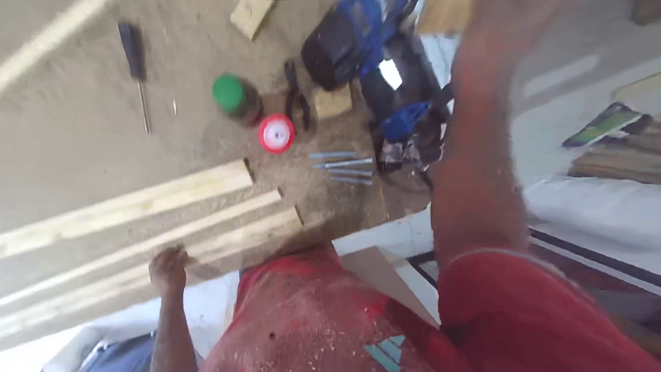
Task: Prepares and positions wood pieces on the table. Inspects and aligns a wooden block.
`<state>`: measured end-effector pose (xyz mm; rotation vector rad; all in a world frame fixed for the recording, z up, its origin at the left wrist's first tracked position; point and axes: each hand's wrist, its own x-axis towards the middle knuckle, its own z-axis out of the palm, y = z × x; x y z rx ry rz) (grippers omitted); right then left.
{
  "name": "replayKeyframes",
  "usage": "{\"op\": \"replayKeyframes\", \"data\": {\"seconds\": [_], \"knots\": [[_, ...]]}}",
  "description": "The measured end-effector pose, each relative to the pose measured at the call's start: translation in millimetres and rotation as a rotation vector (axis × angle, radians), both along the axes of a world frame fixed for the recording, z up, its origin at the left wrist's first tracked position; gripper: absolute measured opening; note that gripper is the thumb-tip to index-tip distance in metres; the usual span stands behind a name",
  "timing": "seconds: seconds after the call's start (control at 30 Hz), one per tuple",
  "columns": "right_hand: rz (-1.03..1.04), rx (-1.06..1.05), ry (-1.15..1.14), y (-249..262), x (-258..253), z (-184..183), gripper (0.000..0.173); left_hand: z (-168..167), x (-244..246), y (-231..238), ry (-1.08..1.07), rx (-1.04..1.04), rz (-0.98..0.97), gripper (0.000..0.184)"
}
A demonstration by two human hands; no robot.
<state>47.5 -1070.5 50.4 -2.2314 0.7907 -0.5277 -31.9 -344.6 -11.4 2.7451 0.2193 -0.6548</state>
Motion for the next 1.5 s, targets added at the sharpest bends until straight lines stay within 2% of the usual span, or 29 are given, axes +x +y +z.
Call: {"op": "replayKeyframes", "data": {"seconds": [0.07,0.13,0.2,0.27,0.37,0.47,0.57,0.67,0.73,0.8,0.87,0.97,1.03,1.3,1.5], "knots": [[0.051,0.277,-0.044,48,-70,-6,0.044,-1,7,-1,0.025,0.003,-0.034,0.036],[-0.034,0.485,0.175,116,-149,-13,0.056,0,7,9,0.04,0.012,-0.088,0.038],[-0.041,0.652,0.336,183,-218,-23,0.05,-4,12,14,0.031,-0.001,-0.141,0.04],[-0.014,0.824,0.401,247,-272,-33,0.04,-6,11,23,0.017,-0.009,-0.208,0.043],[0.042,0.97,0.41,312,-310,-50,0.035,-13,12,34,-0.008,-0.015,-0.322,0.045],[0.142,0.98,0.404,342,-321,-70,0.038,-5,15,24,0.021,0.01,-0.346,0.045],[0.185,0.973,0.401,350,-316,-83,0.04,6,7,-18,0.031,-0.098,-0.356,0.048],[0.239,0.904,0.425,347,-310,-87,0.04,10,-18,-86,0.039,-0.247,-0.488,0.06],[0.282,0.816,0.479,341,-304,-85,0.045,5,-35,-133,0.008,-0.334,-0.582,0.067],[0.313,0.683,0.586,334,-299,-82,0.055,-5,-50,-172,-0.02,-0.38,-0.656,0.079],[0.35,0.551,0.7,332,-294,-71,0.061,-15,-62,-198,-0.044,-0.342,-0.719,0.096],[0.416,0.312,0.827,333,-289,-61,0.063,-28,-71,-210,-0.085,-0.257,-0.725,0.105],[0.436,0.278,0.794,332,-289,-67,0.062,-33,-74,-208,-0.112,-0.271,-0.711,0.103],[0.534,0.429,0.661,311,-276,-84,0.059,-40,-73,-205,-0.151,-0.341,-0.693,0.097],[0.443,0.694,0.522,310,-281,-100,0.059,-37,-69,-206,-0.069,-0.346,-0.687,0.097]]}}
